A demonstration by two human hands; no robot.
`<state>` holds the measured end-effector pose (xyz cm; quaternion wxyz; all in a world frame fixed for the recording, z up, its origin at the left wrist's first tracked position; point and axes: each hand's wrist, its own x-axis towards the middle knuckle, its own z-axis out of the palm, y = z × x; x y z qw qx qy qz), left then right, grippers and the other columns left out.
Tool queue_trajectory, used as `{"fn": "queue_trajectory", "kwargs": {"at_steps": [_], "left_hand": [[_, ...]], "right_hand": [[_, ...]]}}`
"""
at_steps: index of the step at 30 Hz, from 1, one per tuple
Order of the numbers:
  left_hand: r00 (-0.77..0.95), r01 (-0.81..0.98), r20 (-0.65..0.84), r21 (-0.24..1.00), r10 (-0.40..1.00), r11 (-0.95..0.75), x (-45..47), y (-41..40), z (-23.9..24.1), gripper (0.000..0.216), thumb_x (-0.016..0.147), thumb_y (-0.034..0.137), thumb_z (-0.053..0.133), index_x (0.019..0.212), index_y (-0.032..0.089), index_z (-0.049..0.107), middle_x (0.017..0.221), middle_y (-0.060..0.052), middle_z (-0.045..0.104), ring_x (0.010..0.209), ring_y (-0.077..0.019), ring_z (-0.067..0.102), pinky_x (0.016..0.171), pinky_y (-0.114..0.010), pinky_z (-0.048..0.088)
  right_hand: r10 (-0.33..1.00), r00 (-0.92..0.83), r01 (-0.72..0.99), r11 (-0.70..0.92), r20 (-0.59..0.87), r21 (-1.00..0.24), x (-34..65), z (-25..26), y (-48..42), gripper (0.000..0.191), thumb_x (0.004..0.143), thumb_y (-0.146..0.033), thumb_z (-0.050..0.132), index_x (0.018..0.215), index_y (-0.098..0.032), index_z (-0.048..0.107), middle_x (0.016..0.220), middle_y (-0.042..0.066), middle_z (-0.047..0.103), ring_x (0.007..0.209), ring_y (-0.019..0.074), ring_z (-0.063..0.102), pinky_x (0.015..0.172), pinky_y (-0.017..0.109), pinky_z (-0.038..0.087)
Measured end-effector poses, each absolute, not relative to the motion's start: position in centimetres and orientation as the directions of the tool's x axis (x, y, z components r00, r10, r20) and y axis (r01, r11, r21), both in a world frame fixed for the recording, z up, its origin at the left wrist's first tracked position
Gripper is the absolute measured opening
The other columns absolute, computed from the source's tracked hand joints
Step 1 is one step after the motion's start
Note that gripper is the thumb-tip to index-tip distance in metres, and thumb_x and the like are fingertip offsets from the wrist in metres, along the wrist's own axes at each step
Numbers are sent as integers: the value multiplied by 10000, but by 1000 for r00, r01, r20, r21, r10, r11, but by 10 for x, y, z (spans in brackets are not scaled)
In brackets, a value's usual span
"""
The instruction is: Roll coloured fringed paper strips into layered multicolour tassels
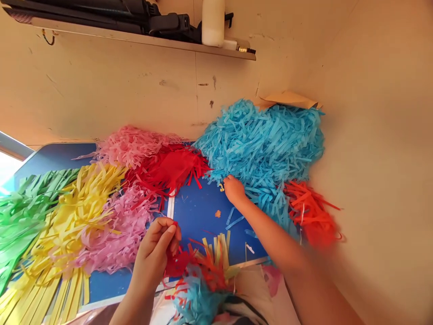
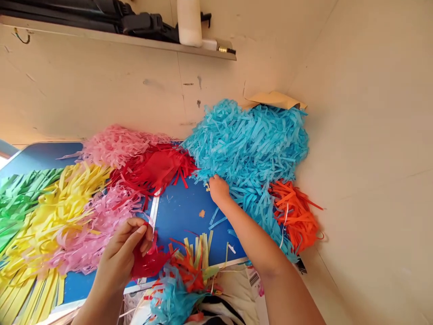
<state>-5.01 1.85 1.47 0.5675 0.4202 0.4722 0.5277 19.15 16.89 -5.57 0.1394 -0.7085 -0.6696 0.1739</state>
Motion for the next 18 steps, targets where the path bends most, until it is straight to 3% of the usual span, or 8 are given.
{"fn": "queue_trajectory", "kwargs": {"at_steps": [5, 8, 9, 10, 12, 14, 18], "left_hand": [[80, -25, -176, 984, 981, 179, -47, 21, -2, 328, 787, 489, 705, 837, 173, 636, 657, 11, 643, 528, -93, 535, 498, -191, 431], [113, 51, -170, 985, 979, 165, -37, 17, -4, 323, 779, 490, 703, 824, 170, 695, 636, 7, 626, 542, -106, 541, 502, -199, 434], [128, 63, -156, 987, 980, 149, -32, 16, -3, 311, 787, 481, 693, 812, 171, 707, 645, 2, 633, 543, -108, 541, 500, -201, 433], [140, 71, -133, 990, 981, 124, -27, 14, -2, 295, 792, 466, 684, 792, 173, 716, 657, -5, 644, 546, -111, 547, 502, -204, 435], [158, 91, -72, 994, 985, 58, -16, 11, 1, 251, 799, 420, 670, 760, 179, 728, 688, -21, 676, 580, -128, 588, 532, -215, 458], [170, 129, -11, 992, 985, -12, -7, 9, 4, 196, 797, 364, 663, 746, 189, 738, 733, -35, 710, 653, -153, 641, 594, -231, 494], [180, 208, 71, 972, 981, -109, 4, 2, 8, 161, 819, 306, 643, 733, 205, 735, 709, -27, 716, 654, -156, 656, 614, -239, 509]], "right_hand": [[999, 38, 860, -28, 10, -509, 197, -22, 127, 219, 906, -85, 468, 924, -142, 678, 1064, 132, 653, 935, 230, 607, 808, 319, 447], [998, -18, 746, 54, 61, -664, 186, -7, 69, 142, 913, -200, 522, 887, -206, 662, 956, 45, 683, 863, 183, 638, 789, 285, 486], [999, -15, 507, 41, 39, -861, 180, -7, 49, 97, 892, -235, 566, 870, -206, 656, 902, 36, 690, 824, 186, 653, 754, 287, 503], [1000, 2, 254, -5, -5, -967, 174, -9, 30, 67, 861, -264, 610, 873, -211, 650, 854, 26, 696, 800, 195, 669, 740, 300, 517], [996, 60, -103, -60, -66, -993, 162, -17, 0, 96, 787, -276, 702, 849, -216, 659, 813, 15, 704, 785, 197, 675, 743, 309, 524], [984, 143, -262, -62, -103, -963, 154, -25, -16, 132, 727, -266, 766, 810, -221, 674, 785, 6, 706, 768, 185, 664, 747, 303, 520], [966, 225, -331, -49, -129, -942, 153, -31, -25, 163, 685, -282, 824, 740, -221, 682, 725, -1, 691, 711, 168, 636, 712, 289, 508]]}}
